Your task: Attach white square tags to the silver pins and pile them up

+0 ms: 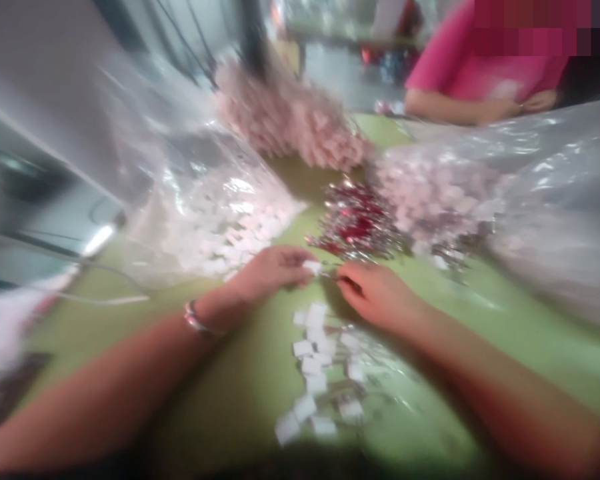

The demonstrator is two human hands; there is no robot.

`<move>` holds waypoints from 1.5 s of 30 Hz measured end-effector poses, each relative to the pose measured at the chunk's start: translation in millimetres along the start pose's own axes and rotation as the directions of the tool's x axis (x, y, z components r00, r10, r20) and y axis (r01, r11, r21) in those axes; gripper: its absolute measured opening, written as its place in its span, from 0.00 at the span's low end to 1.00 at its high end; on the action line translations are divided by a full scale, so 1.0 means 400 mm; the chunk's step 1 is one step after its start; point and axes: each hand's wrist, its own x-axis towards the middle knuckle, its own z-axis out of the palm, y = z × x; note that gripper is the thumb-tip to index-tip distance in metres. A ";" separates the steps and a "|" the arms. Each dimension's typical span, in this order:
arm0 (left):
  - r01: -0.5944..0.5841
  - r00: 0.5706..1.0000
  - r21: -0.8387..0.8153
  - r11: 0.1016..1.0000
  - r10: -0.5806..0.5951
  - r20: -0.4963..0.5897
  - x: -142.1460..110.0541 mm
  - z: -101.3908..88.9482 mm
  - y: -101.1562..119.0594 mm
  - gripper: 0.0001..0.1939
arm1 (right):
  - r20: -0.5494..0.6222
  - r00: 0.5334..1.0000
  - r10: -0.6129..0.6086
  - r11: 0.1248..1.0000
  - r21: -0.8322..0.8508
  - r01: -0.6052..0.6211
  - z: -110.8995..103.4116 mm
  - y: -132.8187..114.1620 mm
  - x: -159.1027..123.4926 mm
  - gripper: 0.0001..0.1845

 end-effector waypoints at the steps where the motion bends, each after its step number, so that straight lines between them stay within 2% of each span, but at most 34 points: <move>1: 0.002 1.000 -0.001 1.000 -0.002 -0.005 0.000 0.000 -0.001 0.16 | -0.004 1.000 -0.010 1.000 0.001 0.010 -0.001 0.000 0.000 0.10; 4: 0.010 1.000 -0.004 1.000 -0.010 -0.012 -0.001 0.000 -0.001 0.16 | -0.025 0.999 -0.029 1.000 0.005 0.029 -0.007 0.003 0.000 0.10; 8: 0.046 0.999 0.003 0.999 -0.046 0.010 -0.006 0.001 0.007 0.17 | -0.090 0.996 0.029 1.000 -0.004 -0.030 -0.010 0.006 -0.001 0.08; 11: 0.068 0.997 0.013 0.998 -0.068 0.024 -0.009 0.003 0.014 0.18 | -0.140 0.990 0.014 1.000 -0.001 -0.014 -0.007 0.006 -0.003 0.07; 17: 0.036 0.998 -0.044 0.998 -0.038 -0.046 -0.008 -0.002 0.022 0.17 | -0.211 0.976 -0.044 0.999 -0.002 0.044 -0.007 0.003 -0.007 0.07; 22: 0.057 0.998 -0.006 0.998 -0.057 0.031 -0.011 -0.006 0.023 0.17 | -0.167 0.985 -0.044 0.998 0.045 0.053 -0.010 0.008 -0.002 0.08; 30: 0.045 0.999 0.114 0.992 -0.043 -0.012 -0.023 0.037 0.038 0.16 | -0.082 0.994 0.066 0.998 -0.007 -0.066 -0.004 -0.027 -0.012 0.09; 34: 0.072 0.996 0.105 0.992 -0.076 0.042 -0.022 0.053 0.017 0.14 | 0.009 1.000 0.003 1.000 0.009 -0.004 0.005 -0.027 -0.013 0.10; 37: 0.082 0.991 0.090 0.993 -0.090 0.099 -0.021 0.060 0.005 0.14 | 0.017 1.000 -0.009 1.000 0.014 0.009 0.017 -0.012 -0.013 0.10; 39: 0.046 0.989 0.151 0.987 -0.066 0.131 -0.022 0.061 0.012 0.13 | 0.022 1.000 -0.004 0.999 0.038 0.003 0.026 -0.005 -0.012 0.10; 42: -0.125 0.982 0.394 0.911 0.056 0.181 -0.027 0.043 0.053 0.10 | 0.061 0.998 0.019 0.996 0.084 -0.024 0.034 -0.006 -0.013 0.09; 44: -0.231 0.973 0.605 0.762 0.175 0.152 -0.030 0.010 0.089 0.14 | 0.095 0.995 -0.002 0.992 0.127 -0.010 0.032 -0.013 -0.014 0.10; 45: -0.241 0.966 0.696 0.676 0.239 0.103 -0.030 -0.012 0.105 0.17 | 0.118 0.992 -0.035 0.988 0.153 0.017 0.029 -0.016 -0.014 0.10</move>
